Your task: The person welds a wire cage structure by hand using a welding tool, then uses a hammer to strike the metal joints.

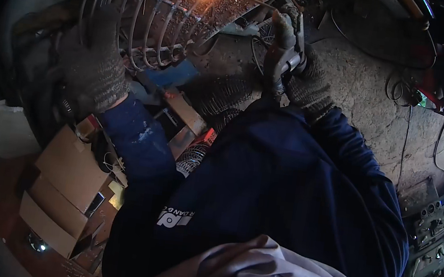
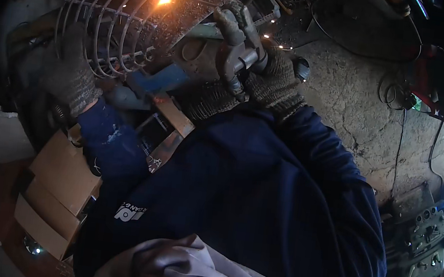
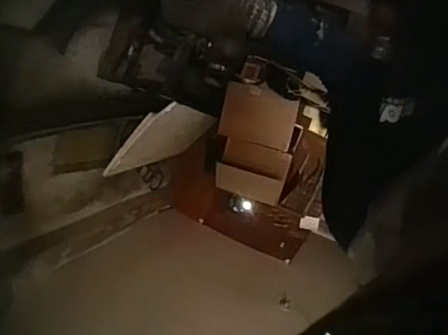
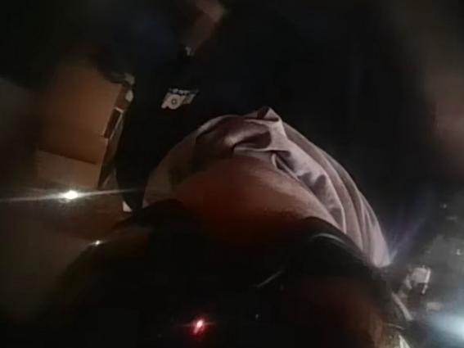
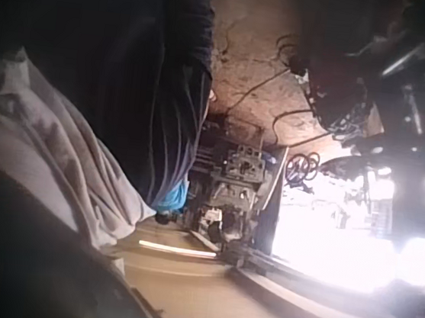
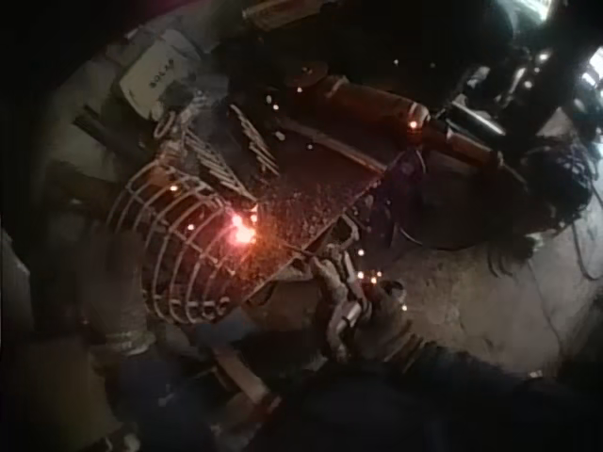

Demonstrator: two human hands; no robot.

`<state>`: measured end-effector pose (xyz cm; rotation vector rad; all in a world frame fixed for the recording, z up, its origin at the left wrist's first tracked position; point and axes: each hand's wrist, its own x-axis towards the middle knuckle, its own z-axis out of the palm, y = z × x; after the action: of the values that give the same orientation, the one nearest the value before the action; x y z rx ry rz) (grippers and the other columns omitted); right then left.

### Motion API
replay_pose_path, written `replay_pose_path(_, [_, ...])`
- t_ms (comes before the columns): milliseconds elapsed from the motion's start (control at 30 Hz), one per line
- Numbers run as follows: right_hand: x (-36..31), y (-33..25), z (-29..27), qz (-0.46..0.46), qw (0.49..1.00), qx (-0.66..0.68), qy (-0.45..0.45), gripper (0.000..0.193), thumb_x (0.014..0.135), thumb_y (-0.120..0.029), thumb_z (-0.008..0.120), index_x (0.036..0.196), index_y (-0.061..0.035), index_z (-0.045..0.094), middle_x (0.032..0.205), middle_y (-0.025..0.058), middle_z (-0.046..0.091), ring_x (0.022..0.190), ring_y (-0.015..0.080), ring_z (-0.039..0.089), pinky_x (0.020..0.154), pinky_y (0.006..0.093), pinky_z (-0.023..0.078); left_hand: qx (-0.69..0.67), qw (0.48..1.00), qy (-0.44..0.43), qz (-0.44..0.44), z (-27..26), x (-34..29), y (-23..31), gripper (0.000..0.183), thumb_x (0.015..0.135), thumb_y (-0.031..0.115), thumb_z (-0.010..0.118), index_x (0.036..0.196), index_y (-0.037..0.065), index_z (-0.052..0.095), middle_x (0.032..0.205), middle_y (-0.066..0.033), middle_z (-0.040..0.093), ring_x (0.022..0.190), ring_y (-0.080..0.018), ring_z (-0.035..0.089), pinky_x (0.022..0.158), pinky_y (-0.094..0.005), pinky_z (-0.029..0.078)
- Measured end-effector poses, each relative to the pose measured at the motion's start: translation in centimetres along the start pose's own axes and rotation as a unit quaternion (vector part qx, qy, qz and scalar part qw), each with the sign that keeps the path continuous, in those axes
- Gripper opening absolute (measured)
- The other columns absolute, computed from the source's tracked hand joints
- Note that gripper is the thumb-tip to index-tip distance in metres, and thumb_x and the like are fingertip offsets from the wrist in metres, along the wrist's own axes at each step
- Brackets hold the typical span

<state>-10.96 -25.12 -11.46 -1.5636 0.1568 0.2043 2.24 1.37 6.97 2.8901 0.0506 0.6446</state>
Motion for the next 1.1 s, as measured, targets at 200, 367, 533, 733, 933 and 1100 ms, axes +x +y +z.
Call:
replay_pose_path(200, [0.3, 4.9, 0.5, -0.005, 0.998, 0.068, -0.009, 0.036, 0.083, -0.009, 0.066, 0.117, -0.004, 0.055, 0.103, 0.0103, 0.062, 0.097, 0.0213, 0.061, 0.086, 0.032, 0.049, -0.029, 0.999, 0.042, -0.013, 0.8, 0.1, -0.3, 0.051, 0.08, 0.053, 0.069, 0.089, 0.003, 0.074, 0.077, -0.0109, 0.071, 0.068, -0.0244, 0.067, 0.067, -0.0355, 0.05])
replay_pose_path(367, [0.2, 1.4, 0.2, -0.043, 0.998, -0.042, -0.009, 0.048, 0.077, -0.013, 0.071, 0.12, -0.0048, 0.051, 0.111, 0.0111, 0.059, 0.105, 0.0212, 0.058, 0.091, 0.0341, 0.046, -0.018, 0.997, -0.002, -0.074, -0.1, 0.0, -0.3, 0.064, 0.074, 0.062, 0.071, 0.094, 0.001, 0.07, 0.089, -0.0159, 0.069, 0.081, -0.0322, 0.066, 0.074, -0.0426, 0.048])
replay_pose_path(533, [-0.1, 0.0, -0.2, -0.011, 0.996, -0.086, 0.006, 0.054, 0.074, -0.014, 0.074, 0.122, -0.0045, 0.05, 0.112, 0.0111, 0.06, 0.106, 0.0203, 0.058, 0.093, 0.0338, 0.045, 0.008, 0.997, 0.008, -0.08, 0.2, -0.2, 0.0, 0.062, 0.074, 0.061, 0.071, 0.093, 0.001, 0.07, 0.09, -0.0159, 0.069, 0.082, -0.0322, 0.066, 0.073, -0.0424, 0.048])
replay_pose_path(733, [0.2, 1.2, 0.0, -0.056, 0.996, -0.07, 0.012, 0.054, 0.073, -0.014, 0.075, 0.121, -0.0047, 0.051, 0.107, 0.0093, 0.062, 0.102, 0.0193, 0.06, 0.09, 0.0328, 0.046, -0.005, 0.998, 0.028, -0.059, -0.3, -0.7, 1.4, 0.057, 0.076, 0.057, 0.071, 0.091, 0.002, 0.071, 0.086, -0.0149, 0.07, 0.077, -0.031, 0.066, 0.072, -0.0416, 0.049])
replay_pose_path(933, [0.5, 1.1, -0.3, -0.122, 0.991, -0.047, -0.022, 0.049, 0.075, -0.011, 0.074, 0.117, -0.0061, 0.05, 0.107, 0.0077, 0.061, 0.101, 0.0182, 0.059, 0.089, 0.0323, 0.046, 0.018, 0.999, 0.026, -0.024, -0.4, -0.5, 2.0, 0.053, 0.08, 0.053, 0.068, 0.088, 0.001, 0.073, 0.08, -0.0153, 0.071, 0.07, -0.029, 0.067, 0.066, -0.0401, 0.05])
replay_pose_path(1100, [0.0, -0.6, -0.1, -0.019, 0.997, 0.062, -0.032, 0.051, 0.076, -0.01, 0.073, 0.12, -0.0072, 0.048, 0.111, 0.0082, 0.058, 0.104, 0.0195, 0.057, 0.089, 0.0326, 0.047, 0.038, 0.999, 0.021, -0.023, 0.1, -0.4, 0.7, 0.053, 0.08, 0.053, 0.067, 0.089, 0.001, 0.073, 0.079, -0.0151, 0.07, 0.068, -0.0285, 0.066, 0.065, -0.0395, 0.049])
